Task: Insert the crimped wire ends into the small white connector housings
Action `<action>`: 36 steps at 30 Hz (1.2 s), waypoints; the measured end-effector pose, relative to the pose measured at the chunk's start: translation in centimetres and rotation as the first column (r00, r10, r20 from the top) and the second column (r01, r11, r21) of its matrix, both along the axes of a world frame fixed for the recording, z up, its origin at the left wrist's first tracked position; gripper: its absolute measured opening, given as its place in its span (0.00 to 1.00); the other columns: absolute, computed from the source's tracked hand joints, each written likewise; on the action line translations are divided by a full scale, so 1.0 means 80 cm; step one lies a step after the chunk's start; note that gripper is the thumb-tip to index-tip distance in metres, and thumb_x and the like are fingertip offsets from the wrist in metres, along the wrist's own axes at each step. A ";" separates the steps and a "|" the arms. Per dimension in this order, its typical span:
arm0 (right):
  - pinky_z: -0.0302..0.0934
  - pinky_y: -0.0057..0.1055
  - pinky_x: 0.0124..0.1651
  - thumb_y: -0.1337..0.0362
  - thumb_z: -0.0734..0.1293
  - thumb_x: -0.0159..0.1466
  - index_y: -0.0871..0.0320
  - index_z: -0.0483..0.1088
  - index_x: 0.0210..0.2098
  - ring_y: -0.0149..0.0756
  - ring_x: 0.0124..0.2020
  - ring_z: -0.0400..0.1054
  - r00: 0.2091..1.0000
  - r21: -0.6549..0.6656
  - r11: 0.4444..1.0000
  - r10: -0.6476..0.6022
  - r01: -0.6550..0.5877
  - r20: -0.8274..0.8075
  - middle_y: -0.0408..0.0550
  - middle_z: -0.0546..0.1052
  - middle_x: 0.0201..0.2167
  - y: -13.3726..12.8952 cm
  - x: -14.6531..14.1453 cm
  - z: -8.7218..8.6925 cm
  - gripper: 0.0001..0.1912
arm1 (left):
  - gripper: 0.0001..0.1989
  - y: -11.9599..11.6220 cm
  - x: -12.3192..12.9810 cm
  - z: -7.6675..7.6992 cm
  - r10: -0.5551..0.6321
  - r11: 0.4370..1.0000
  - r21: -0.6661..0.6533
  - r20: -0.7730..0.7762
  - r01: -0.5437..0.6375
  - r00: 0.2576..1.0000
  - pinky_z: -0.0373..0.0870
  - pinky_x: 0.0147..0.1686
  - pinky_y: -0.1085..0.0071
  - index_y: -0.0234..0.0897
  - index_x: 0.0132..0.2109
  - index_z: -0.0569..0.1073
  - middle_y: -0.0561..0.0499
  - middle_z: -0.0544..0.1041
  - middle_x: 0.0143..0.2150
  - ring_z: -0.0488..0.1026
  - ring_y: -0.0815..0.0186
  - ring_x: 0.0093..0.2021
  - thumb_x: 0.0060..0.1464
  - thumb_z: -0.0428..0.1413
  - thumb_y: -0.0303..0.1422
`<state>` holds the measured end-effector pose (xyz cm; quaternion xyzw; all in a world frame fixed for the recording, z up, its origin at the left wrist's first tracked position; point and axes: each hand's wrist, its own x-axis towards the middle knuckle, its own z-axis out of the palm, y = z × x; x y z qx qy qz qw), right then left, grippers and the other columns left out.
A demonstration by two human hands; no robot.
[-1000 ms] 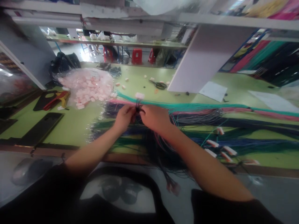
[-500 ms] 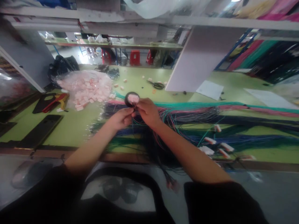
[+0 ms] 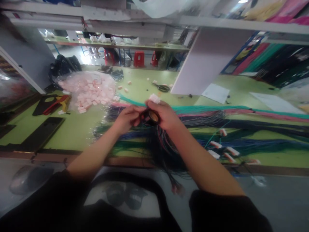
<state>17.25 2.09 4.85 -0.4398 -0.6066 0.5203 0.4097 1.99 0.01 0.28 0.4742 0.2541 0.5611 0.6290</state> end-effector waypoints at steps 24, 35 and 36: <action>0.62 0.37 0.41 0.58 0.62 0.62 0.59 0.72 0.47 0.46 0.39 0.73 0.521 0.366 0.909 -0.217 -0.201 0.826 0.54 0.80 0.38 0.015 -0.013 -0.023 0.17 | 0.05 0.011 0.005 -0.002 0.292 0.951 0.009 -0.338 -0.308 0.895 0.52 0.22 0.76 0.35 0.29 0.70 0.61 0.65 0.18 0.58 0.75 0.18 0.50 0.59 0.25; 0.54 0.45 0.49 0.71 0.54 0.63 0.59 0.76 0.32 0.43 0.32 0.71 0.105 0.350 0.758 -0.353 -0.551 0.930 0.56 0.79 0.28 -0.042 -0.051 -0.008 0.19 | 0.19 0.023 0.011 -0.014 0.407 0.863 -0.173 -0.319 -0.475 0.856 0.48 0.19 0.77 0.38 0.21 0.56 0.61 0.54 0.15 0.51 0.76 0.17 0.59 0.52 0.27; 0.53 0.46 0.52 0.72 0.55 0.62 0.59 0.76 0.30 0.41 0.31 0.70 0.104 0.313 0.703 -0.324 -0.638 0.940 0.55 0.79 0.27 -0.056 -0.051 -0.008 0.18 | 0.18 0.027 0.006 -0.013 0.426 0.841 -0.201 -0.328 -0.503 0.843 0.47 0.18 0.78 0.38 0.22 0.57 0.61 0.54 0.14 0.49 0.76 0.15 0.59 0.51 0.27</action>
